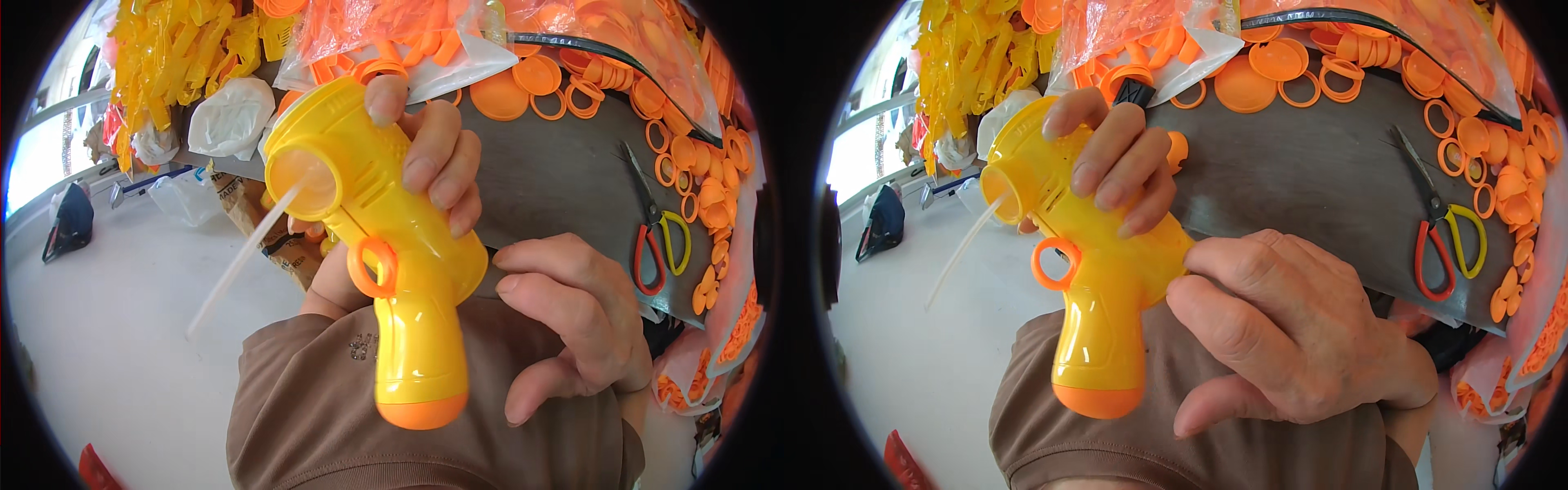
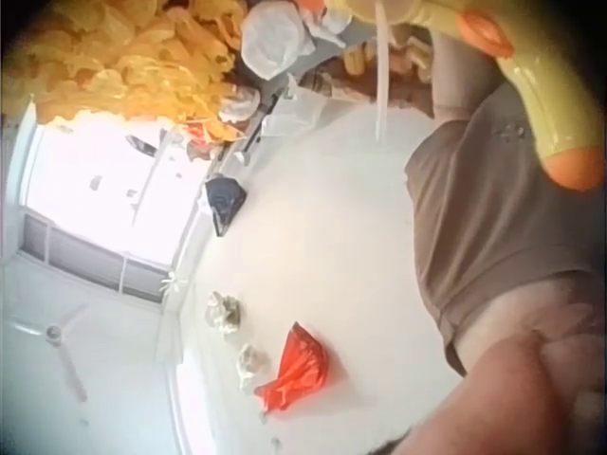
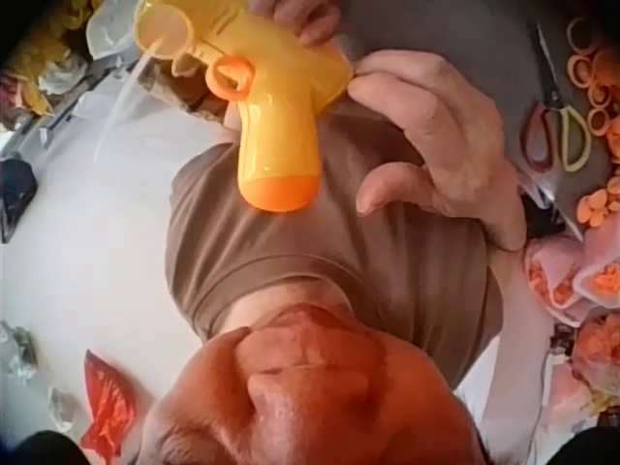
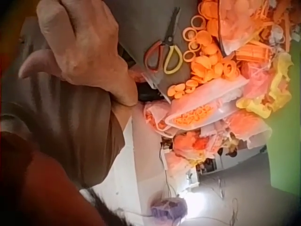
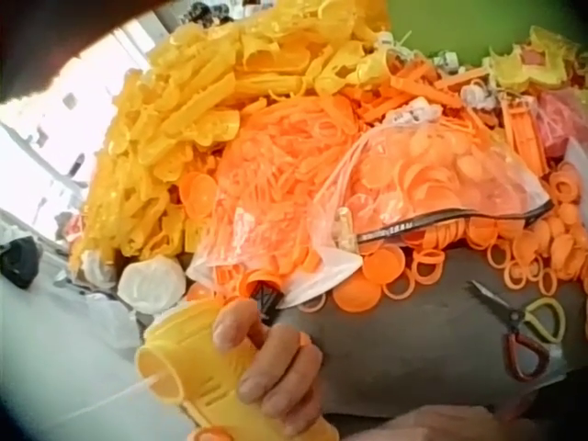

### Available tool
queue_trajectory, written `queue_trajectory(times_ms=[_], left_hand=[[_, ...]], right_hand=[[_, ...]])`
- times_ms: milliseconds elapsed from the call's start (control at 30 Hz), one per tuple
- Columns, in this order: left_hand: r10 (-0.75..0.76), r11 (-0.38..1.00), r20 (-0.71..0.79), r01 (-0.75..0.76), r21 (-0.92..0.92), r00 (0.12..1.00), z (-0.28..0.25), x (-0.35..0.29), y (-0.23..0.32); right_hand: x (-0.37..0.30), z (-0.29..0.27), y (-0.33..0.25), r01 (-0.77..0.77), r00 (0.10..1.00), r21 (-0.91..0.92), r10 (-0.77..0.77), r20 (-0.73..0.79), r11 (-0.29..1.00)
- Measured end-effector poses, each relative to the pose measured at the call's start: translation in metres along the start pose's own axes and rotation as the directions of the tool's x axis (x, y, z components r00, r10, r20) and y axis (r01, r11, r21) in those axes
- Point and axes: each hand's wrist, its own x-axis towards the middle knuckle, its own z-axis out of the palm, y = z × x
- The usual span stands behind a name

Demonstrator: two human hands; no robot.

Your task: Assembling and inspecting yellow and orange plastic toy components at a factory workbench.

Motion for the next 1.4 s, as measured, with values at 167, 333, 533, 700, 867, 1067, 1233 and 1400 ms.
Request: queue_trajectory(times_ms=[167, 333, 533, 700, 867, 1067, 1233, 1400], left_hand=[[-0.034, 0.99, -0.113, 0.018, -0.139, 0.993, 0.006, 0.003, 0.0], [-0.042, 0.947, -0.062, 0.02, -0.322, 0.997, -0.003, -0.002, 0.0], [-0.107, 0.952, -0.348, -0.005, -0.305, 0.931, 0.018, 0.005, -0.009], [-0.194, 0.93, -0.491, 0.001, -0.366, 0.849, 0.022, 0.007, -0.017], [-0.329, 0.888, -0.401, 0.136, -0.439, 0.855, 0.014, -0.009, -0.033], [-0.361, 0.708, 0.289, 0.462, -0.534, 0.887, -0.046, -0.024, -0.095], [-0.62, 0.537, 0.073, 0.49, -0.686, 0.781, -0.007, -0.026, -0.097], [-0.62, 0.566, 0.225, 0.627, -0.535, 0.752, -0.012, -0.03, -0.108]], right_hand=[[0.0, -0.001, -0.001, -0.018, 1.0, -0.026, 0.018, 0.009, 0.999], [-0.001, -0.001, -0.003, -0.047, 0.999, -0.056, 0.047, -0.003, 0.997], [-0.006, -0.003, -0.003, -0.065, 0.998, -0.065, 0.065, -0.011, 0.996], [-0.007, -0.006, -0.006, -0.089, 0.996, -0.109, 0.086, -0.031, 0.99], [-0.007, -0.013, -0.009, -0.153, 0.985, -0.161, 0.136, -0.109, 0.975], [-0.013, -0.026, -0.007, -0.303, 0.938, -0.443, 0.183, -0.293, 0.844], [-0.012, -0.032, -0.004, -0.258, 0.964, -0.333, 0.221, -0.145, 0.907], [-0.011, -0.031, -0.023, -0.581, 0.808, 0.083, 0.586, -0.06, 0.809]])
